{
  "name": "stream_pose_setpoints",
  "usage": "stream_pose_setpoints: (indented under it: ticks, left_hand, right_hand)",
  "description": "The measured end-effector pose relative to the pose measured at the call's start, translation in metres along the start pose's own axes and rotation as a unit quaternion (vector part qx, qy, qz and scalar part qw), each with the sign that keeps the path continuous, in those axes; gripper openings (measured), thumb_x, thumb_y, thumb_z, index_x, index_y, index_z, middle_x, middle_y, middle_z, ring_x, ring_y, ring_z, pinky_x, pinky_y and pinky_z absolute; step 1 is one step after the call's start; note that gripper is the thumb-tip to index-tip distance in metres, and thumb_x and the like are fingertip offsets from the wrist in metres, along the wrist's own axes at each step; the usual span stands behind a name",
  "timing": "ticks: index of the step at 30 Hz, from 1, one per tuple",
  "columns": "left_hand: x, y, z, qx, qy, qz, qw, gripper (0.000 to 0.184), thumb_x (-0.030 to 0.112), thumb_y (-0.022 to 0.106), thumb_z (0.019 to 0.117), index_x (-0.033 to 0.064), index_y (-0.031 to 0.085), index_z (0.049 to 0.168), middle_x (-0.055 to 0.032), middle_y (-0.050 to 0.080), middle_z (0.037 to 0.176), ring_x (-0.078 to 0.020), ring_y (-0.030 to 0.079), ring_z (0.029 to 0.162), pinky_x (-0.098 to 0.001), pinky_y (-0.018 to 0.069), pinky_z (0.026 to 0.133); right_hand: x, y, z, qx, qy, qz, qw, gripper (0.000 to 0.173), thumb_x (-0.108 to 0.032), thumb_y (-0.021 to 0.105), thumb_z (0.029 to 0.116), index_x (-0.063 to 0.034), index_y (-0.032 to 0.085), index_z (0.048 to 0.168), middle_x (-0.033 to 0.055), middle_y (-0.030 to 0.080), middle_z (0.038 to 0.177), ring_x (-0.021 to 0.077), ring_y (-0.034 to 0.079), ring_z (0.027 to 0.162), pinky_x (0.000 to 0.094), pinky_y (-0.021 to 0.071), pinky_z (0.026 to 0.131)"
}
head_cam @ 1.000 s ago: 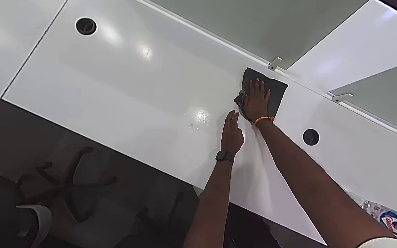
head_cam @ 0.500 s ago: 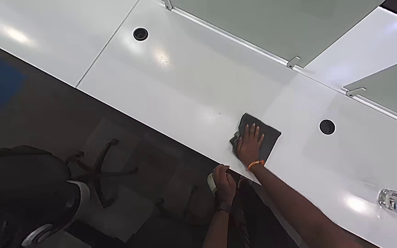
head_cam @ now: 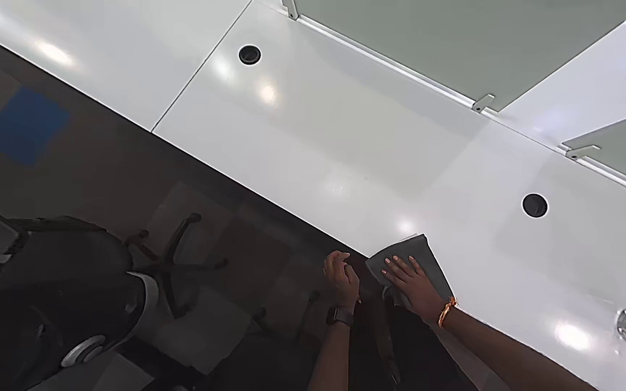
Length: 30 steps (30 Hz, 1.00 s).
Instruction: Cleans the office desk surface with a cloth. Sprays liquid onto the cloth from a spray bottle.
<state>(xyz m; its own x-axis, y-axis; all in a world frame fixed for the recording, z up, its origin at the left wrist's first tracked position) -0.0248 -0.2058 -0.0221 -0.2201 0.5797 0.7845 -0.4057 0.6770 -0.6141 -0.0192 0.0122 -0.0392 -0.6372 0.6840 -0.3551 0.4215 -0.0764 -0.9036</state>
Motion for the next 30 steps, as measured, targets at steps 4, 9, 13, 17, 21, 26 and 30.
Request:
stream_pose_setpoints:
  ticks: [4, 9, 13, 17, 21, 26, 30]
  left_hand:
    - [-0.007, -0.004, 0.001, 0.016, -0.032, -0.012, 0.999, 0.030, 0.003, 0.049, 0.0885, -0.0007, 0.072, 0.107, -0.0192, 0.066, 0.117, -0.0303, 0.062, 0.114, -0.0440, 0.0500, 0.101]
    - [-0.001, 0.003, 0.010, 0.028, -0.027, -0.018, 0.999, 0.026, 0.003, 0.051, 0.0910, -0.0010, 0.073, 0.105, -0.0205, 0.066, 0.118, -0.0310, 0.061, 0.118, -0.0415, 0.0491, 0.105]
    - [0.004, 0.008, 0.028, 0.031, 0.008, -0.017, 0.999, 0.023, 0.004, 0.054, 0.0905, -0.0019, 0.073, 0.100, -0.0197, 0.066, 0.115, -0.0279, 0.062, 0.115, -0.0363, 0.0500, 0.103]
    - [0.004, 0.002, 0.035, 0.035, 0.023, -0.013, 0.999, 0.018, 0.001, 0.056, 0.0878, -0.0023, 0.073, 0.092, -0.0180, 0.069, 0.107, -0.0257, 0.066, 0.107, -0.0338, 0.0536, 0.098]
    - [-0.018, -0.007, 0.023, 0.038, -0.006, 0.001, 0.999, 0.019, 0.000, 0.056, 0.0874, -0.0026, 0.073, 0.094, -0.0192, 0.069, 0.106, -0.0277, 0.066, 0.105, -0.0362, 0.0543, 0.097]
    - [-0.038, -0.007, 0.013, 0.035, -0.033, 0.010, 0.999, 0.019, 0.000, 0.057, 0.0872, -0.0023, 0.074, 0.095, -0.0198, 0.069, 0.108, -0.0298, 0.066, 0.107, -0.0380, 0.0544, 0.097]
    - [-0.032, -0.005, 0.026, 0.032, -0.027, 0.004, 0.999, 0.019, 0.001, 0.057, 0.0882, -0.0015, 0.074, 0.097, -0.0185, 0.069, 0.109, -0.0279, 0.066, 0.107, -0.0372, 0.0545, 0.097]
  right_hand:
    - [-0.006, -0.008, 0.047, 0.006, -0.033, 0.019, 0.999, 0.055, -0.021, 0.047, 0.0962, -0.0260, 0.050, 0.151, -0.0006, 0.035, 0.166, 0.0289, 0.026, 0.156, 0.0681, 0.0166, 0.120]
    - [-0.023, -0.022, 0.144, 0.007, -0.055, 0.068, 0.996, 0.054, -0.026, 0.047, 0.0963, -0.0272, 0.052, 0.150, -0.0018, 0.036, 0.166, 0.0278, 0.026, 0.156, 0.0662, 0.0140, 0.122]
    - [-0.022, -0.032, 0.165, 0.034, -0.021, 0.077, 0.996, 0.046, -0.033, 0.047, 0.0957, -0.0336, 0.062, 0.139, 0.0004, 0.053, 0.153, 0.0283, 0.045, 0.143, 0.0587, 0.0304, 0.114]
    - [0.000, -0.039, 0.134, 0.058, -0.003, 0.061, 0.996, 0.042, -0.033, 0.055, 0.0897, -0.0304, 0.070, 0.129, 0.0118, 0.065, 0.125, 0.0345, 0.058, 0.119, 0.0571, 0.0432, 0.097]
    - [0.045, -0.049, 0.098, 0.114, 0.024, 0.027, 0.993, 0.040, -0.037, 0.055, 0.0845, -0.0277, 0.074, 0.119, 0.0116, 0.067, 0.110, 0.0340, 0.061, 0.106, 0.0548, 0.0456, 0.087]
    - [0.064, -0.061, 0.119, 0.128, 0.064, 0.000, 0.990, 0.044, -0.056, 0.052, 0.0898, -0.0293, 0.073, 0.119, 0.0102, 0.067, 0.105, 0.0316, 0.062, 0.101, 0.0526, 0.0450, 0.085]
    - [0.083, -0.076, 0.161, 0.149, 0.085, -0.004, 0.985, 0.042, -0.055, 0.054, 0.0941, -0.0282, 0.075, 0.118, 0.0091, 0.067, 0.105, 0.0301, 0.061, 0.103, 0.0517, 0.0441, 0.088]
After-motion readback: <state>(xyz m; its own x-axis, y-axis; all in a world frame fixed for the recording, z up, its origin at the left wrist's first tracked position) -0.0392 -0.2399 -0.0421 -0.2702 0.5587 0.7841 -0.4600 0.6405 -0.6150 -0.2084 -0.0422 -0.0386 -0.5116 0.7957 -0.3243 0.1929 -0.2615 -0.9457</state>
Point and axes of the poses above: each hand's wrist, its own z-axis towards the middle knuckle, its own y-axis out of the palm, x = y × z, the point moved 9 cm from there along z, towards the middle knuckle
